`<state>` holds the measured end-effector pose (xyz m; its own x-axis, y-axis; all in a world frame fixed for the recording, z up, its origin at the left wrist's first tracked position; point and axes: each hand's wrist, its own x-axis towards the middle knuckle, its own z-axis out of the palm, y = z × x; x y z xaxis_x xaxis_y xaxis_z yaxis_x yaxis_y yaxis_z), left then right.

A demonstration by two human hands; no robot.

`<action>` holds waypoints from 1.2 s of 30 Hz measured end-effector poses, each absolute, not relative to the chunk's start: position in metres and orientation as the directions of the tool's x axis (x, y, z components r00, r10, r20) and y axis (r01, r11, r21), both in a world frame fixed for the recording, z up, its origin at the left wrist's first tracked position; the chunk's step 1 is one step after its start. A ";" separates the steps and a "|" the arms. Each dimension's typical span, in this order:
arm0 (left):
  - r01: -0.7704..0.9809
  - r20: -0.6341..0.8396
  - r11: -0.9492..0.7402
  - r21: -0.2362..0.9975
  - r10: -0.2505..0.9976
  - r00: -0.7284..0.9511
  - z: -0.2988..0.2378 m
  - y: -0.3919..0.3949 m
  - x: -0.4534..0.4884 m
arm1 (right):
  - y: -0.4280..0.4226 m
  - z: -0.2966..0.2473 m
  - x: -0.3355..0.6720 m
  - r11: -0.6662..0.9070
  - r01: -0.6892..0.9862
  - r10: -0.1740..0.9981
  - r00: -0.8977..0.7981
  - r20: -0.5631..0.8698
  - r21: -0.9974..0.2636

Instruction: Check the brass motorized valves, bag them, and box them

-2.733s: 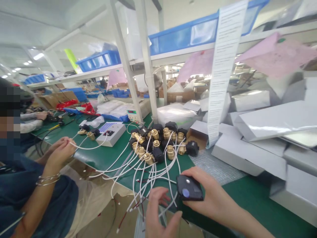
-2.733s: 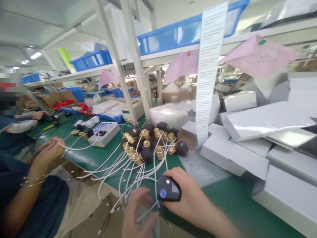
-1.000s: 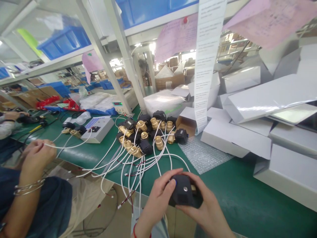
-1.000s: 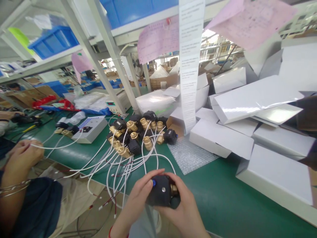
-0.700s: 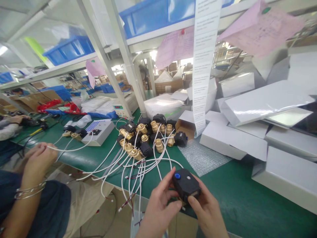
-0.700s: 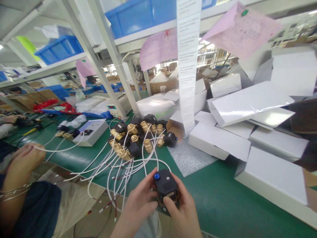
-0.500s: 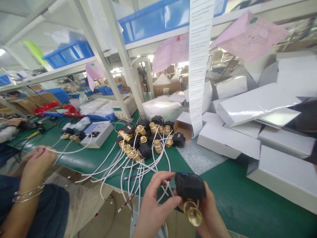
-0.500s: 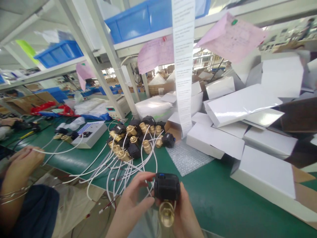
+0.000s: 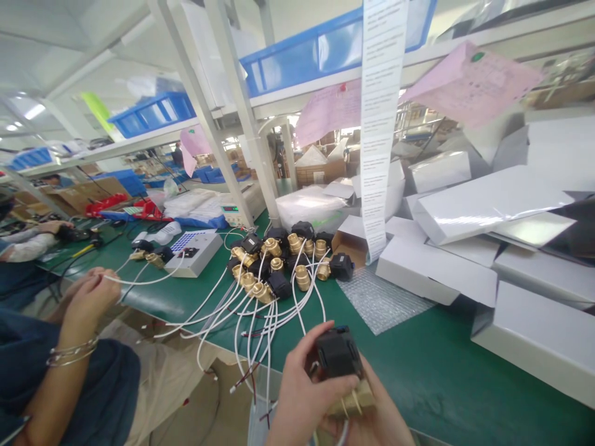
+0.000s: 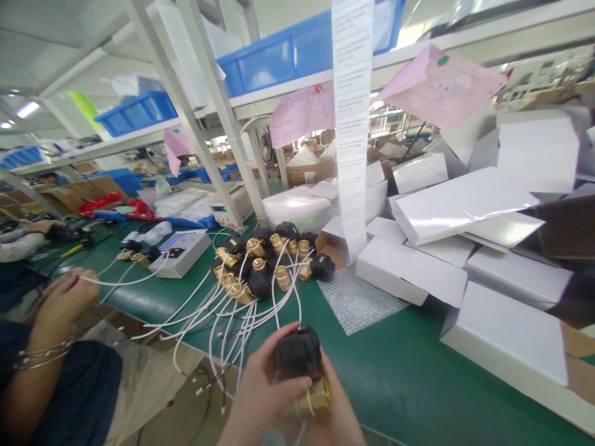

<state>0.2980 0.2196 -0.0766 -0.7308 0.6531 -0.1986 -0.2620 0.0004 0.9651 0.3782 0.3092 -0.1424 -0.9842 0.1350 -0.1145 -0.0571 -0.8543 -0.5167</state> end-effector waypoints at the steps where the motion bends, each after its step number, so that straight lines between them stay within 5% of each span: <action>1: -0.234 -0.180 0.002 0.972 0.641 -0.746 -0.075 0.218 0.296 | 0.308 -0.141 0.379 -0.872 -0.031 0.083 -0.993 -0.086 -0.489; 3: -0.154 -0.130 0.014 0.988 0.614 -0.778 -0.072 0.216 0.293 | 0.307 -0.142 0.381 -0.901 -0.005 0.014 -1.000 -0.018 -0.433; 12: 0.158 0.089 0.057 0.986 0.618 -0.781 -0.073 0.210 0.300 | 0.312 -0.147 0.390 -0.607 -0.262 0.355 -0.934 0.039 -0.750; 17: 0.554 0.448 -0.048 0.831 0.650 -0.614 -0.087 0.210 0.300 | 0.327 -0.126 0.387 -0.424 -0.303 0.483 -0.873 0.069 -0.854; 23: 0.698 0.570 -0.096 0.709 0.661 -0.488 -0.098 0.212 0.302 | 0.332 -0.120 0.391 -0.394 -0.266 0.500 -0.865 0.038 -0.879; 32: 0.656 0.520 -0.057 0.752 0.663 -0.539 -0.102 0.211 0.306 | 0.337 -0.148 0.393 -0.386 -0.266 0.501 -0.864 0.041 -0.883; 36: 0.228 0.138 0.090 0.970 0.570 -0.810 -0.090 0.218 0.304 | 0.334 -0.140 0.391 -0.431 -0.167 0.375 -0.927 -0.007 -0.887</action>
<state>0.3044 0.2179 -0.0898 -0.8102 0.5698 0.1375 0.2278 0.0899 0.9696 0.3913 0.3345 -0.1403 -0.9269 0.3752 -0.0072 -0.1674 -0.4306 -0.8869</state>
